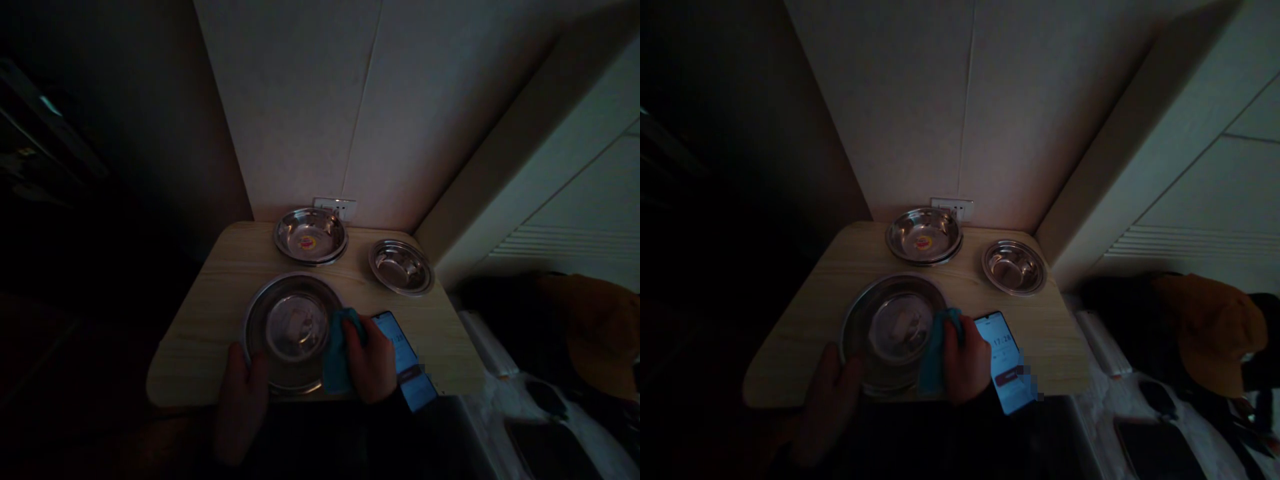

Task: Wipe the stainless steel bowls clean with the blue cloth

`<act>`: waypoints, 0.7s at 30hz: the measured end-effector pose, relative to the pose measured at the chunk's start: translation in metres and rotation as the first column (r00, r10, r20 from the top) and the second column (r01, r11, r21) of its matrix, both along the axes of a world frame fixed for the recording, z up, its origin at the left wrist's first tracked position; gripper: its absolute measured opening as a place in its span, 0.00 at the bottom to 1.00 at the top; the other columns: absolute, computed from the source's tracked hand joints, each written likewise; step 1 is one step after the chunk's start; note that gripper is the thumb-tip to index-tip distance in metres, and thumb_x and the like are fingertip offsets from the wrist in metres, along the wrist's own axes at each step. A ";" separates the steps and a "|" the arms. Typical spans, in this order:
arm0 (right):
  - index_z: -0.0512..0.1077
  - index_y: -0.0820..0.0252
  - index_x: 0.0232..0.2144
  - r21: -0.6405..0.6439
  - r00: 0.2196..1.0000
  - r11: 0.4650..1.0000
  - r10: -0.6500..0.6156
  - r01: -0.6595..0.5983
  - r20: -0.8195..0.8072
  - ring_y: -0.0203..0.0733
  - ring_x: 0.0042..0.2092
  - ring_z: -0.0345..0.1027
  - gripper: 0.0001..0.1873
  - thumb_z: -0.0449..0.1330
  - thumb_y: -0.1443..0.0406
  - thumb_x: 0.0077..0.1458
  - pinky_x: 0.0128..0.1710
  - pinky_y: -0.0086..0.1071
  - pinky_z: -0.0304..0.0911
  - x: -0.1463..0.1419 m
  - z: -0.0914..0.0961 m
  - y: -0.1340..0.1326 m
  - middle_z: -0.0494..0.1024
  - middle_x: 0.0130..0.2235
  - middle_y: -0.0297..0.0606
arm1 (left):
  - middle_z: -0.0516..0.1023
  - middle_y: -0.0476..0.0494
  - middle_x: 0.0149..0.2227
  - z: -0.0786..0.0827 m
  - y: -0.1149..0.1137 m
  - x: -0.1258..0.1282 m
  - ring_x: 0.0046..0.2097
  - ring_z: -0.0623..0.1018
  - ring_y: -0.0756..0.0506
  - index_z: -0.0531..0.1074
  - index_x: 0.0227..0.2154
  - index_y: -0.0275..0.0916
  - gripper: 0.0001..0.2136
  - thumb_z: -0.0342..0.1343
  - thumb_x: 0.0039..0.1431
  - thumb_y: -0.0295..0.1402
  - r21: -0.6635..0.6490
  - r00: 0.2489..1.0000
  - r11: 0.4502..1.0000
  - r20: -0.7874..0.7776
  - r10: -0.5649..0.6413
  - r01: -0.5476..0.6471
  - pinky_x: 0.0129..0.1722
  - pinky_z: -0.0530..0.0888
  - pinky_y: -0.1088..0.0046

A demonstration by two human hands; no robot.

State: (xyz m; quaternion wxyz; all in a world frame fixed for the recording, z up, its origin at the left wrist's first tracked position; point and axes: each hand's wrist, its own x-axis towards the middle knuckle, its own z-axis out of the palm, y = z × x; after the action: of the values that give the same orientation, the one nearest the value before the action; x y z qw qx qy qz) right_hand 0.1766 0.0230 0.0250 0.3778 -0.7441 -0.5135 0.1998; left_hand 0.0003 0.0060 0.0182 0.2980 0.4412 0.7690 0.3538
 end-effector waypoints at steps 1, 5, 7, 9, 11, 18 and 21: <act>0.74 0.59 0.33 -0.008 0.999 0.999 -0.034 0.034 0.000 0.46 0.31 0.73 0.15 0.51 0.56 0.56 0.29 0.32 0.62 -0.001 -0.003 -0.013 0.79 0.29 0.41 | 0.74 0.41 0.34 0.001 0.000 0.000 0.38 0.74 0.40 0.65 0.36 0.39 0.13 0.45 0.52 0.41 -0.034 1.000 0.999 0.005 0.008 -0.008 0.41 0.69 0.62; 0.74 0.58 0.33 -0.014 0.999 1.000 -0.009 0.008 -0.033 0.46 0.32 0.73 0.17 0.50 0.55 0.56 0.29 0.32 0.64 0.000 -0.011 -0.033 0.80 0.31 0.41 | 0.73 0.41 0.36 0.004 -0.001 0.003 0.40 0.73 0.40 0.64 0.36 0.40 0.14 0.44 0.52 0.42 -0.101 0.998 0.995 0.056 0.000 0.006 0.42 0.68 0.62; 0.74 0.59 0.34 -0.021 0.998 0.999 0.040 -0.041 -0.048 0.45 0.31 0.74 0.17 0.50 0.56 0.56 0.28 0.32 0.64 0.005 -0.011 -0.027 0.80 0.30 0.41 | 0.74 0.41 0.37 0.006 -0.004 0.004 0.41 0.73 0.40 0.64 0.37 0.40 0.14 0.44 0.53 0.43 -0.088 0.994 0.996 0.103 -0.021 0.030 0.44 0.67 0.62; 0.74 0.60 0.36 -0.032 0.997 0.996 0.078 -0.079 -0.028 0.45 0.31 0.74 0.18 0.50 0.56 0.56 0.28 0.32 0.64 0.013 -0.007 -0.017 0.80 0.30 0.41 | 0.74 0.41 0.40 0.008 -0.006 0.005 0.44 0.73 0.40 0.65 0.40 0.40 0.17 0.45 0.54 0.45 -0.089 0.983 0.994 0.177 -0.052 0.069 0.46 0.67 0.62; 0.74 0.60 0.37 -0.051 0.993 0.992 0.120 -0.119 0.023 0.46 0.32 0.74 0.18 0.50 0.56 0.56 0.29 0.33 0.65 0.021 0.000 -0.006 0.80 0.30 0.41 | 0.75 0.42 0.41 0.011 -0.008 0.003 0.46 0.73 0.40 0.66 0.41 0.40 0.19 0.46 0.53 0.49 -0.116 0.961 0.986 0.261 -0.090 0.124 0.47 0.66 0.62; 0.73 0.60 0.36 -0.157 0.843 0.901 0.435 -0.405 0.318 0.44 0.32 0.75 0.14 0.50 0.62 0.58 0.30 0.31 0.64 0.037 0.025 0.018 0.80 0.31 0.40 | 0.75 0.44 0.32 0.010 0.013 -0.014 0.37 0.74 0.41 0.68 0.29 0.41 0.19 0.42 0.55 0.51 -0.025 0.973 1.000 0.232 -0.011 0.017 0.40 0.68 0.63; 0.73 0.59 0.40 -0.087 0.744 0.872 0.459 -0.481 0.485 0.44 0.36 0.74 0.13 0.50 0.65 0.58 0.35 0.32 0.66 0.034 0.032 0.022 0.79 0.36 0.42 | 0.73 0.47 0.27 0.000 0.021 -0.016 0.33 0.72 0.44 0.67 0.27 0.41 0.17 0.43 0.55 0.48 0.039 0.964 0.999 0.262 -0.038 0.029 0.36 0.68 0.66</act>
State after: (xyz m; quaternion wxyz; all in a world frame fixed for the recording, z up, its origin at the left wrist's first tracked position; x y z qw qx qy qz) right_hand 0.2107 0.0451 0.0568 0.1884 -0.6079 -0.7670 0.0817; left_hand -0.0156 0.0269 0.0185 0.3956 0.4084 0.7089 0.4174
